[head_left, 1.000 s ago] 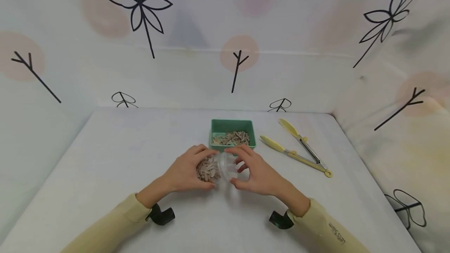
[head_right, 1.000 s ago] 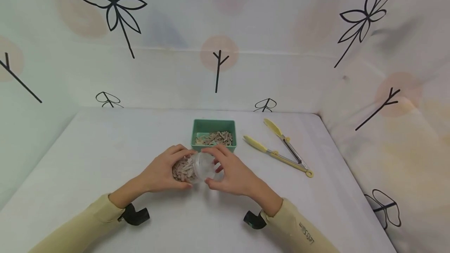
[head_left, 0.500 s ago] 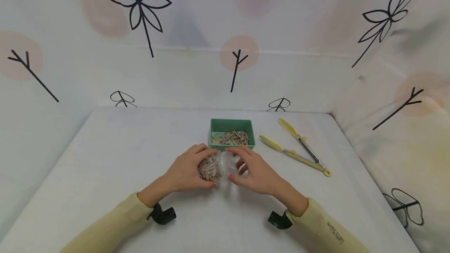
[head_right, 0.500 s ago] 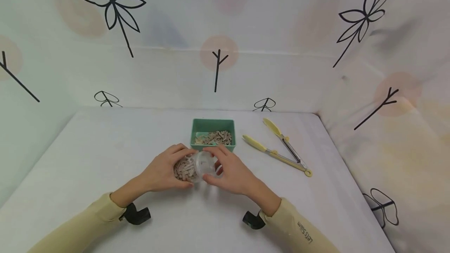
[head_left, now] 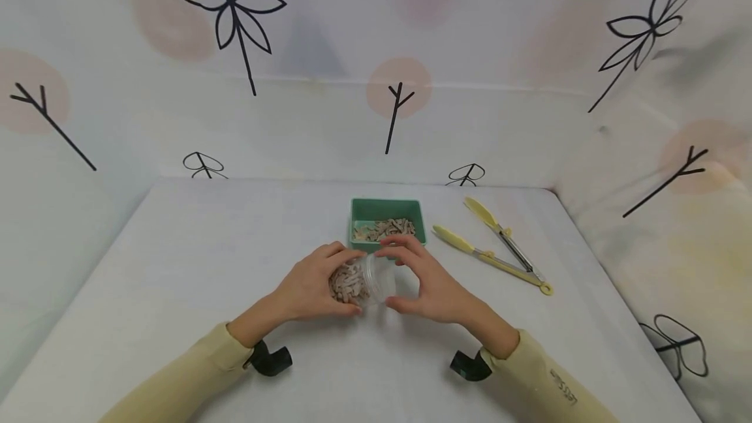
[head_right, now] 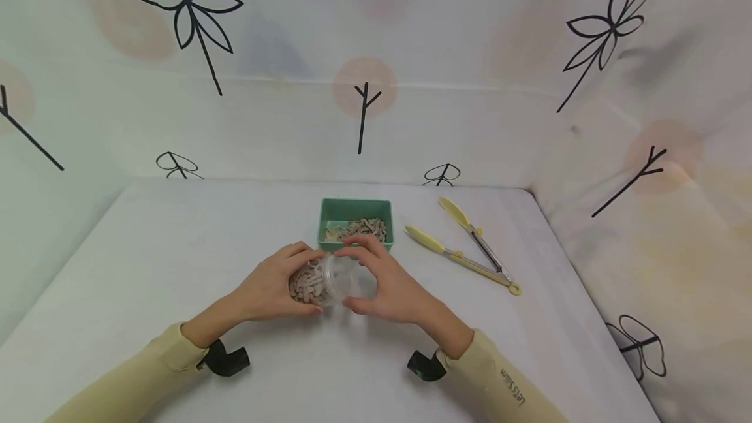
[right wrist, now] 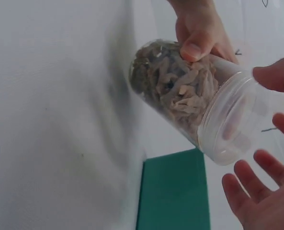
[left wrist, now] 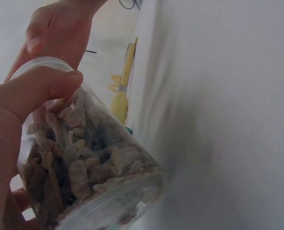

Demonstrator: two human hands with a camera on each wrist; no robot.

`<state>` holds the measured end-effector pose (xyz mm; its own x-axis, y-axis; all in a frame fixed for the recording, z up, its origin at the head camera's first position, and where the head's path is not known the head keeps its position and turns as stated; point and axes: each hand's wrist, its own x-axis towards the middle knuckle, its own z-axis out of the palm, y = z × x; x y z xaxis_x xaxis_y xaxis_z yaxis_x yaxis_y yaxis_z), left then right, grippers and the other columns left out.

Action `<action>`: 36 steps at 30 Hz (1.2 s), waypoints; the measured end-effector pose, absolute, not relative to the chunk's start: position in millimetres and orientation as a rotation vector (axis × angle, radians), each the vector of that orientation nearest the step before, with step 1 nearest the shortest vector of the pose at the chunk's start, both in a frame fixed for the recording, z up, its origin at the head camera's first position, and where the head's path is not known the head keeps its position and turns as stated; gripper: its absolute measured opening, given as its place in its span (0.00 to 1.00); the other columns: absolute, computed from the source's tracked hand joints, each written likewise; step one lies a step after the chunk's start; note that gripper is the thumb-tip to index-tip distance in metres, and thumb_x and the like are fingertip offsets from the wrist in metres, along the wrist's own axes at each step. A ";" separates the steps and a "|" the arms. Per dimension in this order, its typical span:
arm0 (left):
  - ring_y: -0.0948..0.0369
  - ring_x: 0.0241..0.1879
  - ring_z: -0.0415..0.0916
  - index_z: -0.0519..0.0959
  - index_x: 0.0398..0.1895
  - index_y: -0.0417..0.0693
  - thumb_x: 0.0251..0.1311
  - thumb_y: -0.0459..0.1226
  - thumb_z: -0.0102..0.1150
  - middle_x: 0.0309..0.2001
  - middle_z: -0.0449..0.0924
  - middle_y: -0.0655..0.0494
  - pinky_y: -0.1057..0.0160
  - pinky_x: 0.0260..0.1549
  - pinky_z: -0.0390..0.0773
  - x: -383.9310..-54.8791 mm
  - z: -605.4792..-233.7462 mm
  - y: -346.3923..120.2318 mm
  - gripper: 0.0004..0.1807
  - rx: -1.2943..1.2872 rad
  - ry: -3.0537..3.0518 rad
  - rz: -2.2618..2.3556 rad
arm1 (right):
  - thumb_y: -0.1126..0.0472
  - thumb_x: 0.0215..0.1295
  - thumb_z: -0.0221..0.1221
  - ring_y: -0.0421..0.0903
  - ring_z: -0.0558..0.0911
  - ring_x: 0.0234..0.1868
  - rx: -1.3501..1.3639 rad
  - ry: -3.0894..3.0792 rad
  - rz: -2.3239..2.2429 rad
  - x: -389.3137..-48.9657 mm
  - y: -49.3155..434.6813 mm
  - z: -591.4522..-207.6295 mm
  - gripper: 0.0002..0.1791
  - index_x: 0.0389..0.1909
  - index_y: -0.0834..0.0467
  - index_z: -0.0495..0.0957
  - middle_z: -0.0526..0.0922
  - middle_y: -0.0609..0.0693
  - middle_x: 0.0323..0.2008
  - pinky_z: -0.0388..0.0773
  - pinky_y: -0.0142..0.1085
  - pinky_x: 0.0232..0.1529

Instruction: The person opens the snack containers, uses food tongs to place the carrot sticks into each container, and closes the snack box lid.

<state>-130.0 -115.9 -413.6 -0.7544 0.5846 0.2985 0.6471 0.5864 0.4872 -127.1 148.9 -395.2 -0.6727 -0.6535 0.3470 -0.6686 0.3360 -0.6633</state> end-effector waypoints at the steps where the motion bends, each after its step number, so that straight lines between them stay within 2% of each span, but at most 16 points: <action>1: 0.65 0.41 0.69 0.74 0.65 0.57 0.39 0.56 0.79 0.46 0.72 0.63 0.63 0.36 0.76 -130.0 -413.8 -116.2 0.45 -1.054 -2.705 -0.897 | 0.62 0.53 0.73 0.48 0.65 0.67 1.303 -2.544 1.287 -127.5 149.2 -394.7 0.37 0.65 0.50 0.70 0.62 0.54 0.68 0.73 0.51 0.59; 4: 0.65 0.41 0.69 0.74 0.65 0.57 0.39 0.56 0.80 0.46 0.72 0.63 0.63 0.37 0.76 -129.7 -414.6 -116.8 0.45 -1.054 -2.711 -0.904 | 0.67 0.51 0.73 0.49 0.64 0.68 1.380 -2.532 1.291 -128.8 149.1 -394.7 0.38 0.64 0.49 0.71 0.63 0.55 0.68 0.71 0.52 0.60; 7: 0.65 0.40 0.69 0.75 0.65 0.56 0.38 0.56 0.80 0.46 0.72 0.63 0.63 0.37 0.76 -129.0 -415.1 -117.1 0.46 -1.050 -2.713 -0.900 | 0.68 0.51 0.73 0.50 0.66 0.66 1.372 -2.544 1.322 -129.3 147.7 -394.9 0.37 0.63 0.50 0.72 0.65 0.52 0.65 0.73 0.53 0.58; 12: 0.65 0.40 0.70 0.75 0.65 0.56 0.38 0.57 0.80 0.46 0.72 0.62 0.63 0.36 0.76 -128.9 -415.3 -116.9 0.46 -1.045 -2.704 -0.896 | 0.57 0.56 0.73 0.48 0.73 0.56 1.178 -2.652 1.307 -129.1 144.0 -394.9 0.34 0.64 0.52 0.72 0.71 0.49 0.57 0.78 0.49 0.50; 16: 0.66 0.40 0.69 0.75 0.65 0.56 0.38 0.57 0.80 0.45 0.72 0.63 0.63 0.36 0.76 -129.7 -415.3 -117.3 0.46 -1.029 -2.711 -0.887 | 0.49 0.59 0.71 0.48 0.75 0.53 1.064 -2.731 1.265 -129.8 141.8 -394.7 0.35 0.65 0.54 0.71 0.73 0.49 0.54 0.78 0.48 0.51; 23: 0.66 0.39 0.70 0.75 0.64 0.57 0.38 0.56 0.80 0.45 0.72 0.64 0.63 0.35 0.76 -131.3 -413.5 -117.7 0.45 -1.056 -2.728 -0.892 | 0.63 0.46 0.79 0.49 0.66 0.68 1.305 -2.589 1.332 -133.4 146.2 -394.5 0.45 0.67 0.53 0.70 0.65 0.51 0.68 0.71 0.52 0.61; 28: 0.65 0.40 0.70 0.75 0.64 0.57 0.39 0.56 0.80 0.45 0.72 0.65 0.63 0.36 0.76 -131.9 -411.6 -117.9 0.45 -1.068 -2.738 -0.908 | 0.67 0.48 0.77 0.50 0.66 0.68 1.421 -2.525 1.292 -134.5 146.8 -392.7 0.40 0.65 0.53 0.74 0.67 0.52 0.68 0.71 0.50 0.62; 31: 0.66 0.39 0.69 0.75 0.64 0.56 0.39 0.57 0.80 0.45 0.72 0.65 0.63 0.35 0.75 -131.5 -410.5 -117.8 0.45 -1.059 -2.740 -0.898 | 0.62 0.51 0.77 0.48 0.71 0.63 1.350 -2.556 1.262 -133.1 145.2 -391.7 0.38 0.65 0.52 0.74 0.71 0.50 0.63 0.76 0.49 0.55; 36: 0.65 0.38 0.68 0.76 0.65 0.55 0.39 0.57 0.79 0.45 0.71 0.63 0.64 0.33 0.74 -130.2 -408.9 -117.2 0.46 -1.039 -2.733 -0.855 | 0.47 0.57 0.72 0.44 0.79 0.48 1.110 -2.701 1.169 -129.3 140.5 -390.3 0.35 0.66 0.50 0.73 0.77 0.46 0.55 0.79 0.48 0.46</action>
<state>-130.2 -117.2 -408.9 -0.7633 0.5838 0.2767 0.6374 0.6106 0.4701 -129.3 140.5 -390.3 -0.7509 -0.6074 0.2592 -0.6047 0.4745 -0.6397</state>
